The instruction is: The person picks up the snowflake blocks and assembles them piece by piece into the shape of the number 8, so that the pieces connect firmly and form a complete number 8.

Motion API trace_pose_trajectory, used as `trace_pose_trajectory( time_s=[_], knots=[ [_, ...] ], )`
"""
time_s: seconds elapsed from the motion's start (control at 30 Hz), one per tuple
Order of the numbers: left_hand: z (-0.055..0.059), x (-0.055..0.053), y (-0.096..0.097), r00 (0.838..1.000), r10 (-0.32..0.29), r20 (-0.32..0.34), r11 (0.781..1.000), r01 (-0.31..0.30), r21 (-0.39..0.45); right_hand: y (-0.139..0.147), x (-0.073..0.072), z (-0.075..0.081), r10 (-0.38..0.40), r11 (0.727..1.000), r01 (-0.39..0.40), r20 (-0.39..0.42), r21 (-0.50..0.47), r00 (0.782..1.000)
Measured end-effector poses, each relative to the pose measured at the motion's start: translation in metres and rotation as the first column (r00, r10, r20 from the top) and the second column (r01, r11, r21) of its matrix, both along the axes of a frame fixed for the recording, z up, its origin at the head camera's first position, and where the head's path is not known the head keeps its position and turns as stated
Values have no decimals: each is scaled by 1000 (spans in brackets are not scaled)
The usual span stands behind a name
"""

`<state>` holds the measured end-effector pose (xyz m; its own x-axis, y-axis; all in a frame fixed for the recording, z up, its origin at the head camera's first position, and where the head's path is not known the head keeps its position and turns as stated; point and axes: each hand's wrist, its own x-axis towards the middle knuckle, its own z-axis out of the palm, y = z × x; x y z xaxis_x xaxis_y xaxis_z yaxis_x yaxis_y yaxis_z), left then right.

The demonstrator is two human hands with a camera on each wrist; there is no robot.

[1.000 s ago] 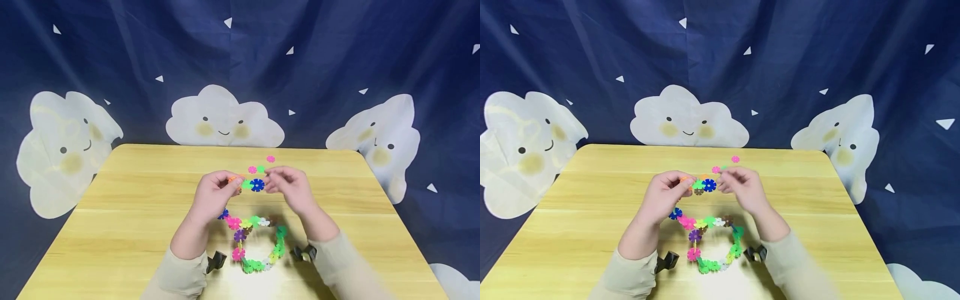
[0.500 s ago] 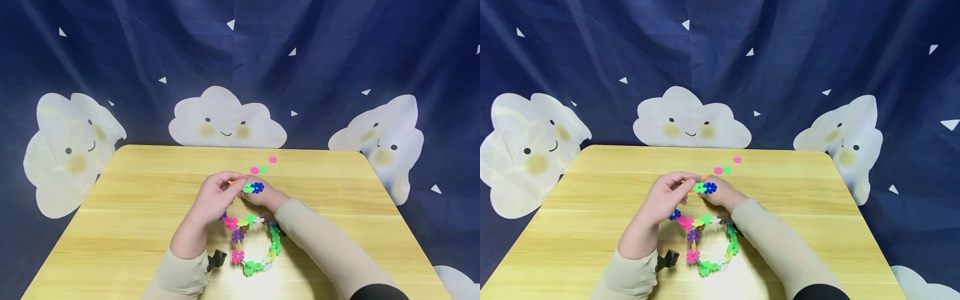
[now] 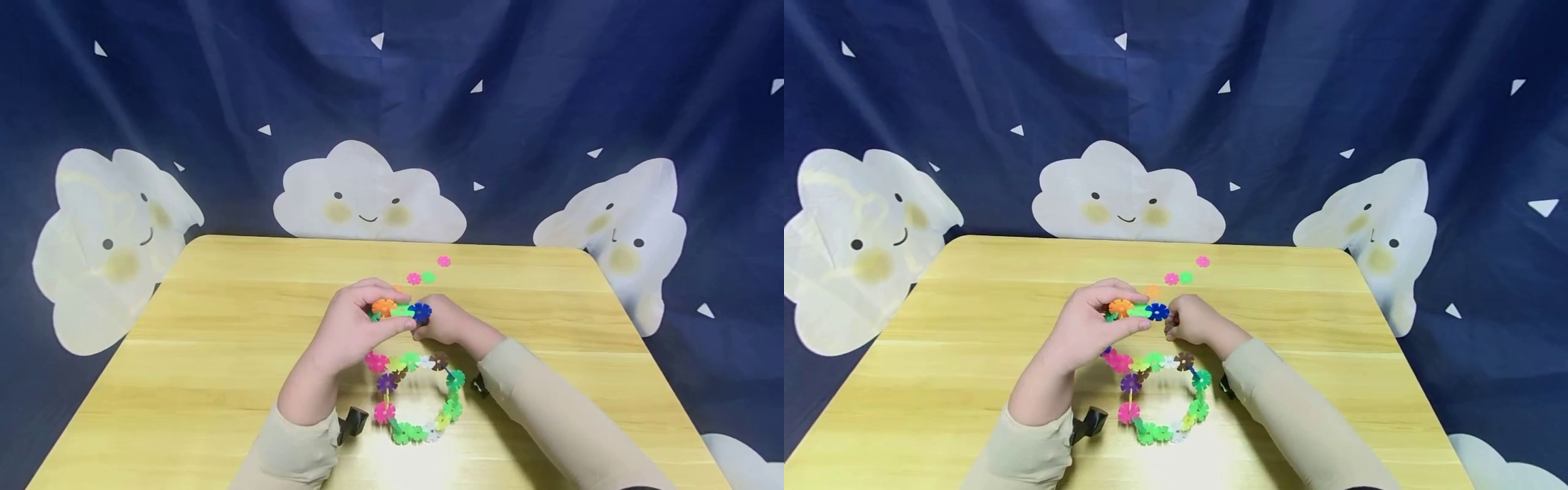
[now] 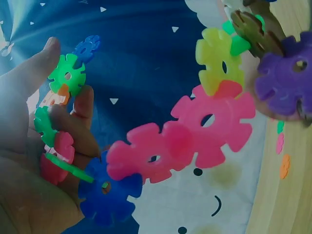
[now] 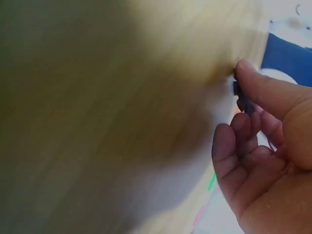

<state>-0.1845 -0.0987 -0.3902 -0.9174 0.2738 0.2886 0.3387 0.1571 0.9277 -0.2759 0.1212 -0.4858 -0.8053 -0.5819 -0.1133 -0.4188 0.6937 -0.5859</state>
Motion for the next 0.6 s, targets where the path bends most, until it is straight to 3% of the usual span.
trace_pose_trajectory(
  time_s=[0.1, 0.17, 0.27, 0.37, 0.5, 0.6],
  knots=[
    [1, 2, 2, 998, 51, -29, 997, -53, -60, 10, 10, 5, -70, 994, 66, -36, -88, 997],
    [2, 3, 3, 996, 83, -43, 991, -86, -98, 17, 20, 11, -126, 967, 105, -79, -231, 989],
    [2, 3, 4, 994, 103, -44, 984, -108, -140, 23, 38, 25, -198, 880, 107, -153, -462, 968],
    [1, 2, 3, 995, 88, -54, 980, -96, -173, 24, 57, 38, -241, 760, 55, -202, -648, 949],
    [-1, 0, 1, 994, 60, -91, 977, -77, -200, 21, 75, 48, -269, 636, -35, -263, -771, 927],
    [-2, -1, 1, 994, 55, -95, 976, -74, -206, 18, 81, 53, -286, 580, -81, -296, -811, 911]
  ],
)
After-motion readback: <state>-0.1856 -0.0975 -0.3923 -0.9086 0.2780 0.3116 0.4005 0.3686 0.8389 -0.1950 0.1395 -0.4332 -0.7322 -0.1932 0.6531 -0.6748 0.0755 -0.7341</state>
